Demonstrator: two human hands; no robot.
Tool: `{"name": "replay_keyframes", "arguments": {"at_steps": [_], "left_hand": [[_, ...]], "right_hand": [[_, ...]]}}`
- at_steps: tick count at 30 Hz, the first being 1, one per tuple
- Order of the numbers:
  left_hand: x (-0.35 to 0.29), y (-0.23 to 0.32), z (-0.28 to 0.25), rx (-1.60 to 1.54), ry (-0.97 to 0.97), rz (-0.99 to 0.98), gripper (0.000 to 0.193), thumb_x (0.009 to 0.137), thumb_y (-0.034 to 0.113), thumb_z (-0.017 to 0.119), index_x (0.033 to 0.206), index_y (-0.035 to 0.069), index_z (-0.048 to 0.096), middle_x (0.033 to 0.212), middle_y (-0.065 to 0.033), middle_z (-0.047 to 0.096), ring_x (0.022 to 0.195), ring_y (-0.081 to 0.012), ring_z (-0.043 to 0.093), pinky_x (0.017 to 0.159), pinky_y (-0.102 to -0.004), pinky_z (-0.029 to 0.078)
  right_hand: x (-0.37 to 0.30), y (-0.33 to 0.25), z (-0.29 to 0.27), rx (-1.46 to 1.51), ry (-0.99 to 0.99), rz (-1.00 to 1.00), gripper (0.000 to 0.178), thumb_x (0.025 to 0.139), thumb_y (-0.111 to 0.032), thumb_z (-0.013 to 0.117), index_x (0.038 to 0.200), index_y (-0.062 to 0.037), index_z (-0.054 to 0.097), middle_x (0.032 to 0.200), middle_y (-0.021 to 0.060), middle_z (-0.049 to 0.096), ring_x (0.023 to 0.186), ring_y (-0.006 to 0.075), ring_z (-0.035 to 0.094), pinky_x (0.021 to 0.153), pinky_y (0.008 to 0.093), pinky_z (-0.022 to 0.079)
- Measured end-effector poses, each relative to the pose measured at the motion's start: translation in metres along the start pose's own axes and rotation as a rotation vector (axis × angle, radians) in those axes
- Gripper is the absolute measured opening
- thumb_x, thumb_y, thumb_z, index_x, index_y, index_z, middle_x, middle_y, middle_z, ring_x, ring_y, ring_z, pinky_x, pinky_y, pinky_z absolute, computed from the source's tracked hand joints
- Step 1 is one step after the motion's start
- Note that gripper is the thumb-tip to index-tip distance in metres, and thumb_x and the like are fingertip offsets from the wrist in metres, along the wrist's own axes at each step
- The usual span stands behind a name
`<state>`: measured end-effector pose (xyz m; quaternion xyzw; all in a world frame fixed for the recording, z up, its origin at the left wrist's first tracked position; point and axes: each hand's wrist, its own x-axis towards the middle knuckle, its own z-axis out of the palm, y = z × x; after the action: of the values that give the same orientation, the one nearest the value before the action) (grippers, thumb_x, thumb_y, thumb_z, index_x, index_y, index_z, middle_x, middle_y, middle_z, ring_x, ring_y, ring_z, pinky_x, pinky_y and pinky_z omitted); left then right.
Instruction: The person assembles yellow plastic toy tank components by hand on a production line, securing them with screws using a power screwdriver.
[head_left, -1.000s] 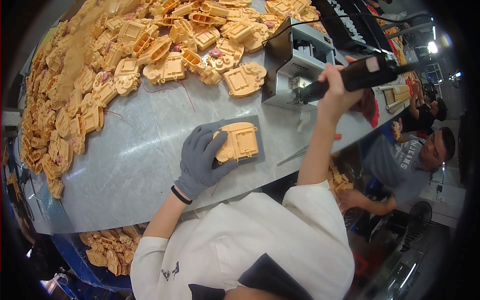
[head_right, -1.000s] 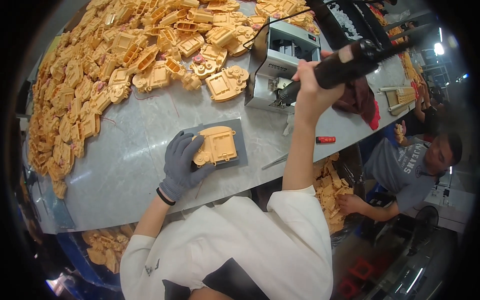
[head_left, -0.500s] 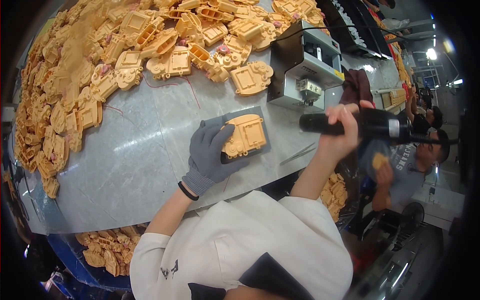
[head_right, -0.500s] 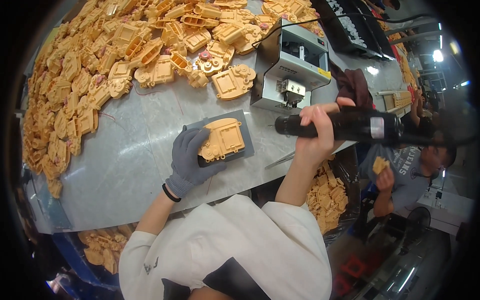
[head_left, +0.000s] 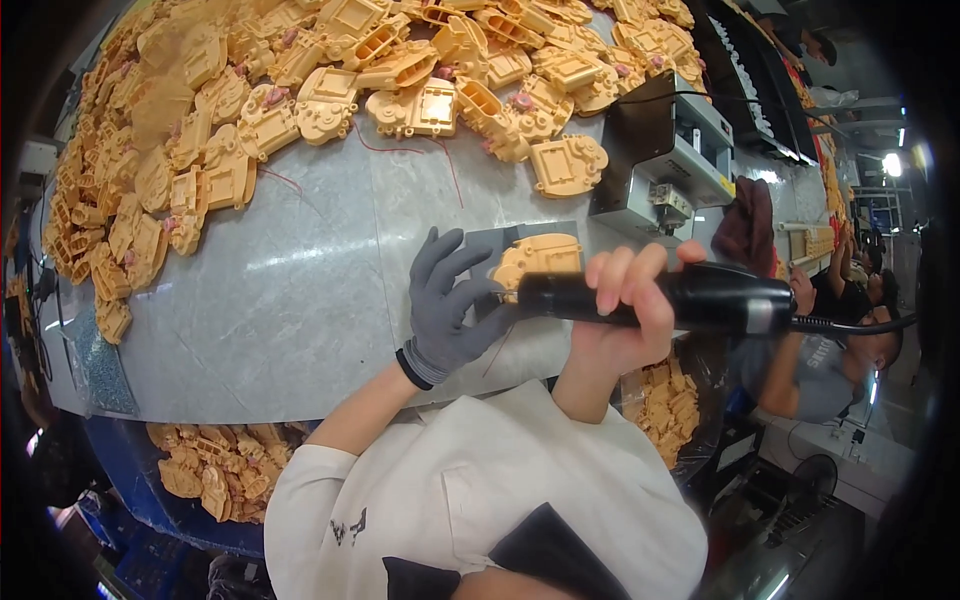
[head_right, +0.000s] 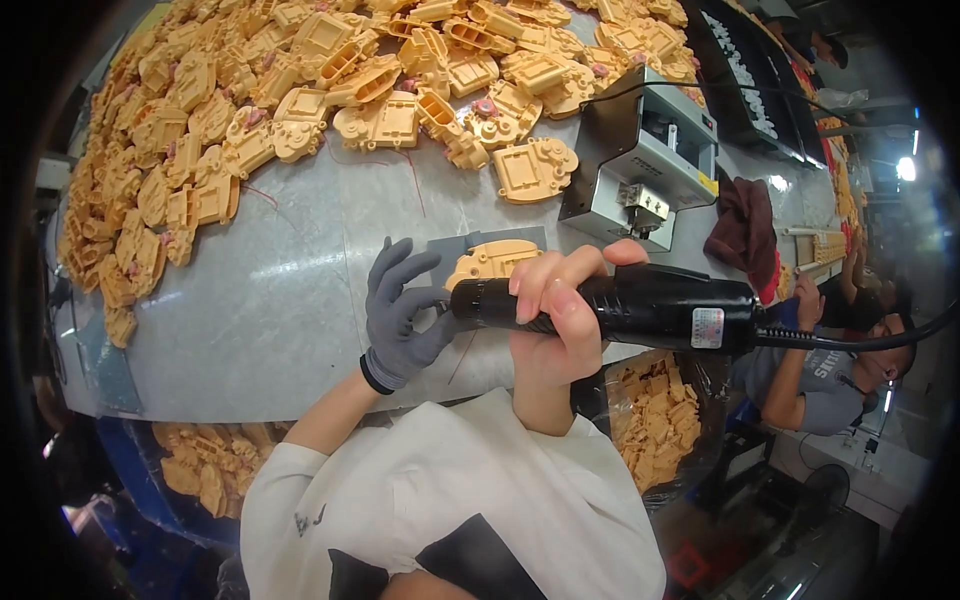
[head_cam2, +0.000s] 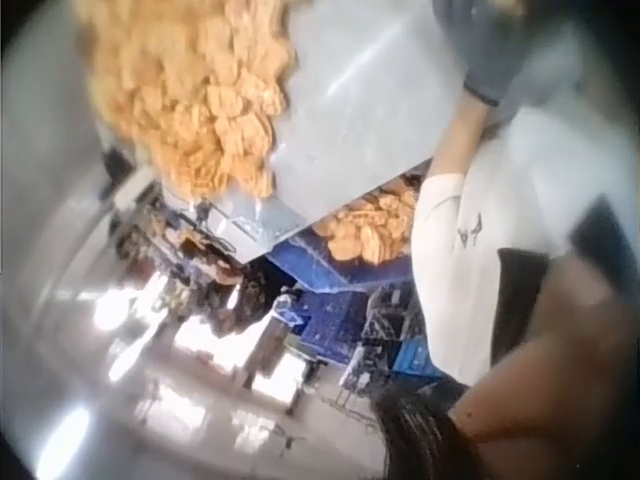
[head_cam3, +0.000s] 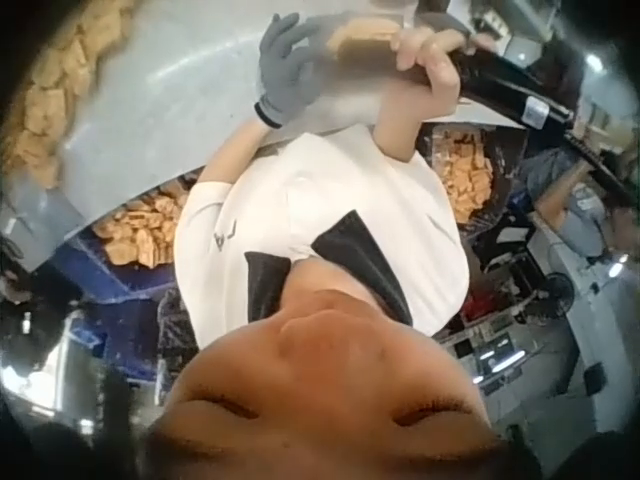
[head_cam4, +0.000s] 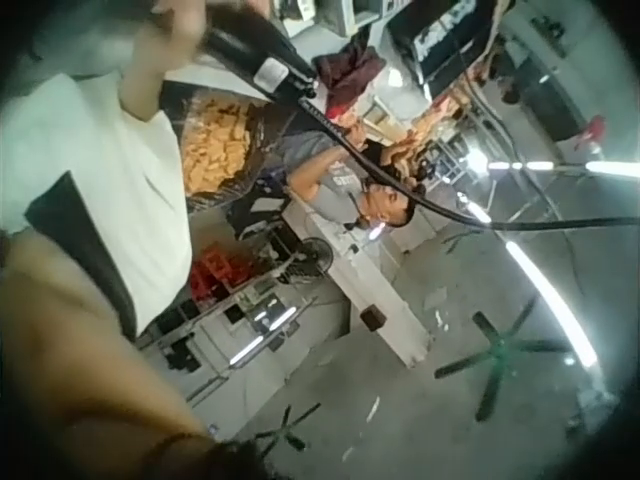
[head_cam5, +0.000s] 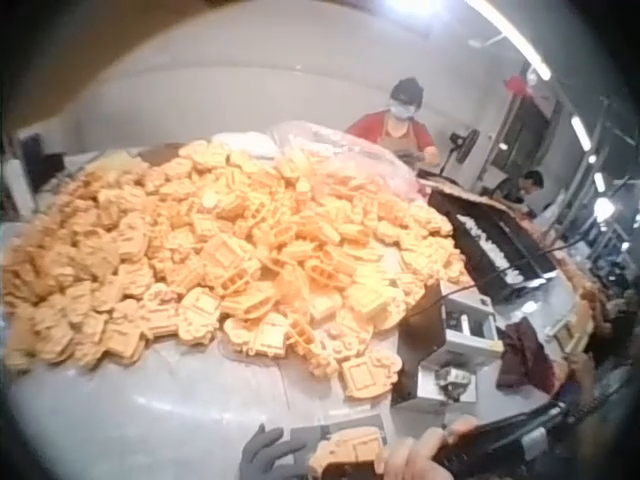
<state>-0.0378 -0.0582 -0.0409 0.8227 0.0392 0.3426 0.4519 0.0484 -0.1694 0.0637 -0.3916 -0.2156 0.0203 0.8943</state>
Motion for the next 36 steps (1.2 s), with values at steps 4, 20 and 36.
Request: {"name": "replay_keyframes", "arguments": {"at_steps": [4, 20, 36], "left_hand": [[0.001, 0.001, -0.002, 0.009, 0.013, -0.016, 0.023, 0.064, 0.016, 0.073, 0.084, 0.016, 0.061, 0.110, -0.0065, 0.056, 0.115, -0.0316, 0.043, 0.103, -0.0513, 0.029], [0.002, 0.003, -0.007, 0.002, -0.031, 0.008, 0.021, 0.065, 0.011, 0.071, 0.084, 0.015, 0.062, 0.110, -0.0092, 0.057, 0.114, -0.0330, 0.044, 0.103, -0.0505, 0.028], [0.000, 0.001, -0.007, 0.054, -0.025, 0.090, 0.026, 0.066, 0.012, 0.071, 0.090, 0.015, 0.062, 0.111, -0.0099, 0.056, 0.113, -0.0327, 0.044, 0.102, -0.0511, 0.030]], "right_hand": [[0.000, -0.002, 0.000, -0.030, -0.031, -0.011, 0.044, 0.075, -0.004, 0.046, 0.118, -0.0093, 0.040, 0.064, 0.0021, 0.038, 0.052, 0.0130, 0.040, 0.060, 0.0305, 0.038], [0.001, -0.013, -0.003, 0.007, -0.109, -0.026, 0.043, 0.076, -0.005, 0.046, 0.119, -0.0097, 0.040, 0.066, 0.0022, 0.039, 0.054, 0.0122, 0.040, 0.061, 0.0300, 0.037], [-0.001, -0.011, 0.000, -0.039, -0.022, -0.016, 0.045, 0.074, -0.003, 0.046, 0.118, -0.0079, 0.038, 0.063, 0.0039, 0.040, 0.051, 0.0145, 0.042, 0.058, 0.0323, 0.039]]}}
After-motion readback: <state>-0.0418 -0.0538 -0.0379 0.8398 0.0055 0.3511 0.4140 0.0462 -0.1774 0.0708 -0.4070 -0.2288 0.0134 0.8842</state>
